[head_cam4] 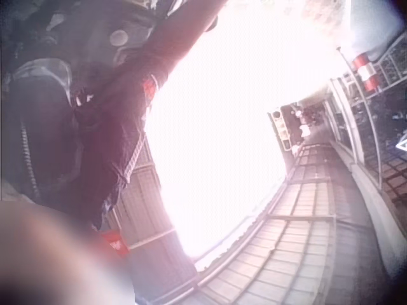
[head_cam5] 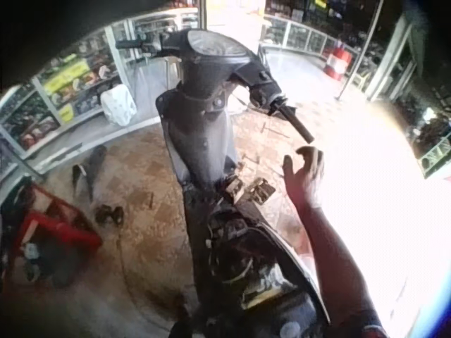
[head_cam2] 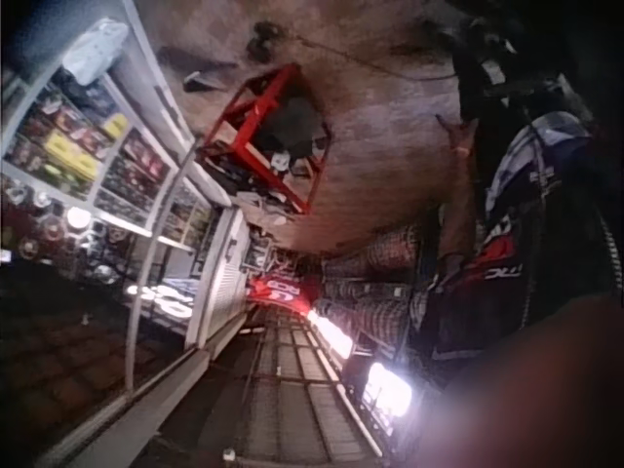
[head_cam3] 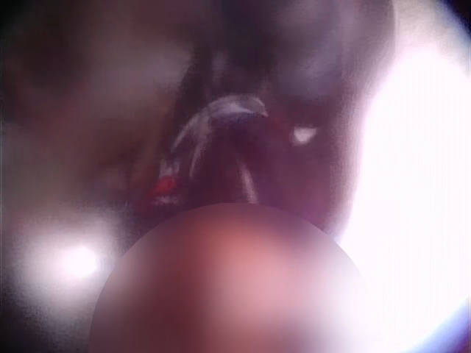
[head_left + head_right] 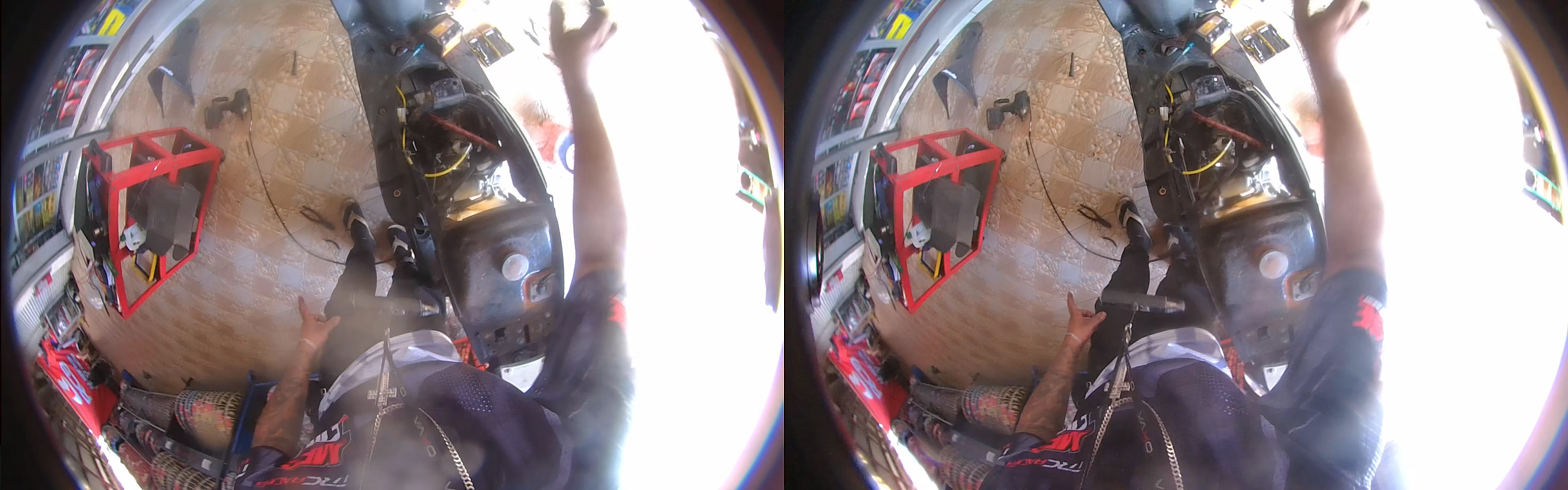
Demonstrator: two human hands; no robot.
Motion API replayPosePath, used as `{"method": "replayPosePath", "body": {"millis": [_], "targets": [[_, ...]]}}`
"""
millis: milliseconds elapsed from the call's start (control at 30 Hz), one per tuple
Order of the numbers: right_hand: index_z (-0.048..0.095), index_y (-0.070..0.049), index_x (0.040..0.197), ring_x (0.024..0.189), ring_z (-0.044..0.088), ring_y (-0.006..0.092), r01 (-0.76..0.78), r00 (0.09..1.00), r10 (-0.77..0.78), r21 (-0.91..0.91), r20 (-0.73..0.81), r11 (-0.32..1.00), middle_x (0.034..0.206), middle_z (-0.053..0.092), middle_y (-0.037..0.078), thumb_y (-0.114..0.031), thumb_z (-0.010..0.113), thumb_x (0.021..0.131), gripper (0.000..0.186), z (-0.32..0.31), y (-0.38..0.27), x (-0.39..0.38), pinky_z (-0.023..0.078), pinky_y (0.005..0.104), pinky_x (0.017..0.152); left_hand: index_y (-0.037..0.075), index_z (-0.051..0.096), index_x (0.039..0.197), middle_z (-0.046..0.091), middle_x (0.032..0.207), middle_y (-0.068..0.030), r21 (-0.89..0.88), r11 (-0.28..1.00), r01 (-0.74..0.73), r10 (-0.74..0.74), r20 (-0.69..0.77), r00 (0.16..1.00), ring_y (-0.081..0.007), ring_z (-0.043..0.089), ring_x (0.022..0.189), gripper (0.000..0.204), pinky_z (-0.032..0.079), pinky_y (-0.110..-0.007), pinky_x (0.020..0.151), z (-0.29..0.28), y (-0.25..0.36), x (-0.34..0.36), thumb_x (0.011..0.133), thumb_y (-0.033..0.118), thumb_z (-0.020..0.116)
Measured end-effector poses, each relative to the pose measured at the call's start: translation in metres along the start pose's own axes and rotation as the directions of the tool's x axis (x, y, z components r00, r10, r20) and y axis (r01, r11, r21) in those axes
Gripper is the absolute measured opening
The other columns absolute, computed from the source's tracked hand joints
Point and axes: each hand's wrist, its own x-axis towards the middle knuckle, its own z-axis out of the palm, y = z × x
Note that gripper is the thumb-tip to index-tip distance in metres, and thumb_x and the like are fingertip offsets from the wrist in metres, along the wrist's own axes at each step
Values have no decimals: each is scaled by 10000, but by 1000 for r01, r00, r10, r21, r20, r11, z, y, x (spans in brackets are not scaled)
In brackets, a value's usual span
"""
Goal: The person removes a scooter body panel and places it on a shelf, then uses a power drill to remove screws from the scooter's front assembly. The person manipulates wires and components inside the exposed front section of the scooter.
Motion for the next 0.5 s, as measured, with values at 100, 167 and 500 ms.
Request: {"method": "replayPosePath", "body": {"millis": [100, 167, 500], "targets": [[706, -50, 1032, 1006, 649, 369, -324, 21, 323, -299, 946, 898, 1060, 677, 213, -468, 647, 883, 447, -49, -81, -87, 503, 450, 896, 39, -176, 1518, 620, 923, -115, -45, 999, -28, 28, -4, 1000, -203, 612, 834, 1287, 534, -340, 784, 16, -5, -7, 729, 219, 824], [693, -42, 1138, 1090, 651, 334, -278, -418, 303, -438, 857, 855, 1168, 674, 192, -449, 582, 921, 474, -61, -109, -123, 516, 429, 920, 50, -181, 1520, 616, 952, -128, -46, 998, -30, 30, 4, 1000, -219, 610, 862, 1293, 526, -348, 823, 22, -6, -12, 728, 224, 826], [682, -35, 1178, 1169, 625, 337, -354, -490, 356, -555, 796, 753, 1235, 650, 200, -205, 604, 896, 338, -38, -109, -181, 524, 407, 946, 72, -188, 1522, 612, 1065, -203, -64, 997, -35, 33, -39, 999, -287, 614, 949, 1301, 503, -387, 905, 37, -20, -25, 730, 242, 831]]}}
